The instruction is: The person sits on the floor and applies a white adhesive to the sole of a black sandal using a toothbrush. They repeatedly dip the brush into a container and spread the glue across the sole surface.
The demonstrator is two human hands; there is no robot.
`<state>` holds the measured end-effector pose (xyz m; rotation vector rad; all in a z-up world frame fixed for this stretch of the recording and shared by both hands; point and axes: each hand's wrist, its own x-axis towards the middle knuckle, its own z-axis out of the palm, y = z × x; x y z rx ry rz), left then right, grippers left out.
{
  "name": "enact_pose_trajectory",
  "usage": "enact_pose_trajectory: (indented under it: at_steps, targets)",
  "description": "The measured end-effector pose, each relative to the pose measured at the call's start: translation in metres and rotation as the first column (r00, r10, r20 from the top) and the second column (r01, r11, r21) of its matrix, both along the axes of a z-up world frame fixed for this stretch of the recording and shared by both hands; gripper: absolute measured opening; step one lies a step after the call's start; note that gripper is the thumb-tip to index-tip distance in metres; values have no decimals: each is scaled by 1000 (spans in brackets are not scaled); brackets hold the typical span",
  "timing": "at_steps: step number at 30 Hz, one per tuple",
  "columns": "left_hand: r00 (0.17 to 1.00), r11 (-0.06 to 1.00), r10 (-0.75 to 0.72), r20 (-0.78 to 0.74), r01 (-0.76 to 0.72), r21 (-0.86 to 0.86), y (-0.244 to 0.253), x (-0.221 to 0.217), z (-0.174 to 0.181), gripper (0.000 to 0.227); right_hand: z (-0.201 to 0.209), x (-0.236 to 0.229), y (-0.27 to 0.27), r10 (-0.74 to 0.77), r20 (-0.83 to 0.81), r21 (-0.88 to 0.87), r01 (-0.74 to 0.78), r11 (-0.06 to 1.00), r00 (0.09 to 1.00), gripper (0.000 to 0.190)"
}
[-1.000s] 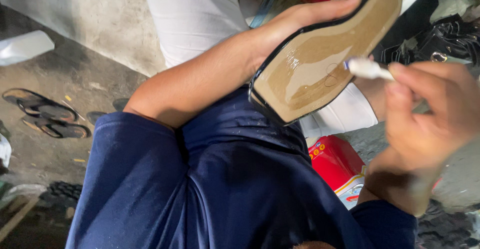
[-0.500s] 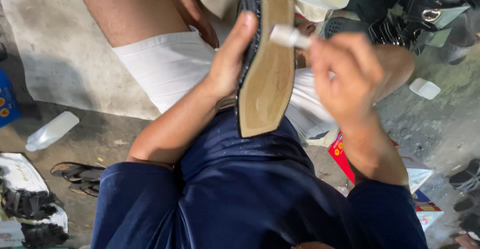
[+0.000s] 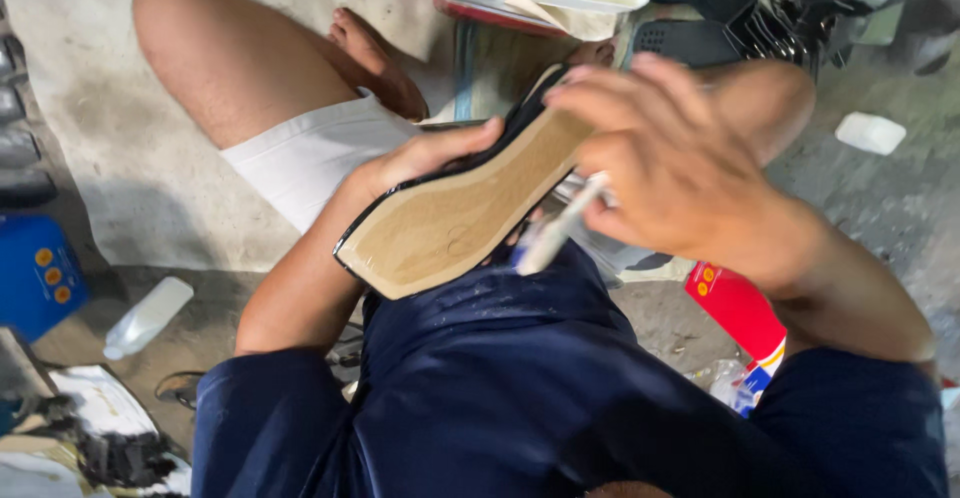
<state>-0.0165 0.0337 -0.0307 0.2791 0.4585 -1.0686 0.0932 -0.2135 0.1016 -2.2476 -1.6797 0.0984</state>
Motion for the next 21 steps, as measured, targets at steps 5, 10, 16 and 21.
enact_pose_trajectory:
  at_steps: [5,10,16,21]
  targets:
    - [1000,1000,-13,-1,13,-24,-19,5,-13,53,-12,-12,18,160,70,-22,-159,987,985,25]
    - [999,988,-1,39,7,-151,-13,6,-1,60,-12,-8,12,166,18,13,-166,986,986,23]
    - [432,782,-20,902,-555,283,-2,-20,30,48,-5,-4,10,126,79,37,-129,991,989,21]
    - [989,981,110,98,-124,150,-4,14,6,46,1,4,8,101,102,37,-106,994,990,19]
